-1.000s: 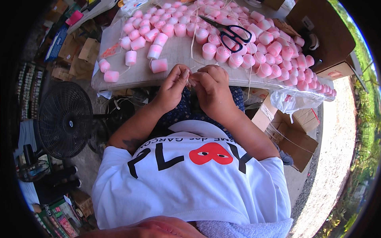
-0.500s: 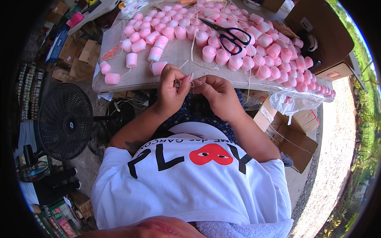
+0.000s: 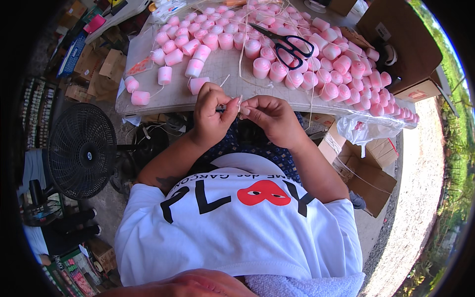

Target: The person threads small pink cylindrical candles onto a string, ties knots between them, and uses scissors to trim excess string. The assembled candle garland is placed on a table alongside many other candles.

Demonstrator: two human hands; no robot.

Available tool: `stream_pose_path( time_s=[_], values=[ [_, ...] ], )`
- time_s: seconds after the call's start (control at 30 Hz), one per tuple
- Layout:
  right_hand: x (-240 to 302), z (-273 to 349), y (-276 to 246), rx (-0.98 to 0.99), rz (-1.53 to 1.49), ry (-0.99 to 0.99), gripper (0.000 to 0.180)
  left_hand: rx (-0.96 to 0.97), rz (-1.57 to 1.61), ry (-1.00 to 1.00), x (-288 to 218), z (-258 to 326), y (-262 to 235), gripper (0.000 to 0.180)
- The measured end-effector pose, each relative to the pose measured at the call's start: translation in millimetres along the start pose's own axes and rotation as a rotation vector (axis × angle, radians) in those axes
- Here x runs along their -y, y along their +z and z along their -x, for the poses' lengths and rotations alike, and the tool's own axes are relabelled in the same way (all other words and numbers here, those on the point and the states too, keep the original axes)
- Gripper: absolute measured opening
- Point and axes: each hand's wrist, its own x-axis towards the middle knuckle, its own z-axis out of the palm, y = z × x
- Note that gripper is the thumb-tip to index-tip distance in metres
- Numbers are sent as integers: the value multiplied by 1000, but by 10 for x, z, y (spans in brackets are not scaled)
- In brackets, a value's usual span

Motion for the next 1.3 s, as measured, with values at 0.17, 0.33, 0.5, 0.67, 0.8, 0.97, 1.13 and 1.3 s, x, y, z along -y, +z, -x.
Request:
stream_pose_path(
  time_s=[0.17,0.33,0.5,0.67,0.8,0.97,1.13,1.3],
  values=[
    [-56,-65,12,-135,464,-317,11,39,66,-97,28,38,11,17],
    [40,-43,77,-206,669,-446,12,-1,55,-164,60,15,8,19],
    [-45,-13,6,-255,598,-393,15,-34,113,-286,159,6,-49,19],
    [68,5,161,-209,111,-120,22,9,35,-165,49,-47,-65,18],
    [10,-61,122,-173,225,-158,23,40,35,-91,17,-39,-58,17],
    [70,-44,146,-223,790,-421,18,93,29,-66,12,-11,-70,17],
    [83,-48,153,-197,917,-572,14,70,12,-31,28,-55,-79,16],
    [134,-29,151,-189,938,-574,14,91,3,-61,36,-96,-137,16]
  ],
)
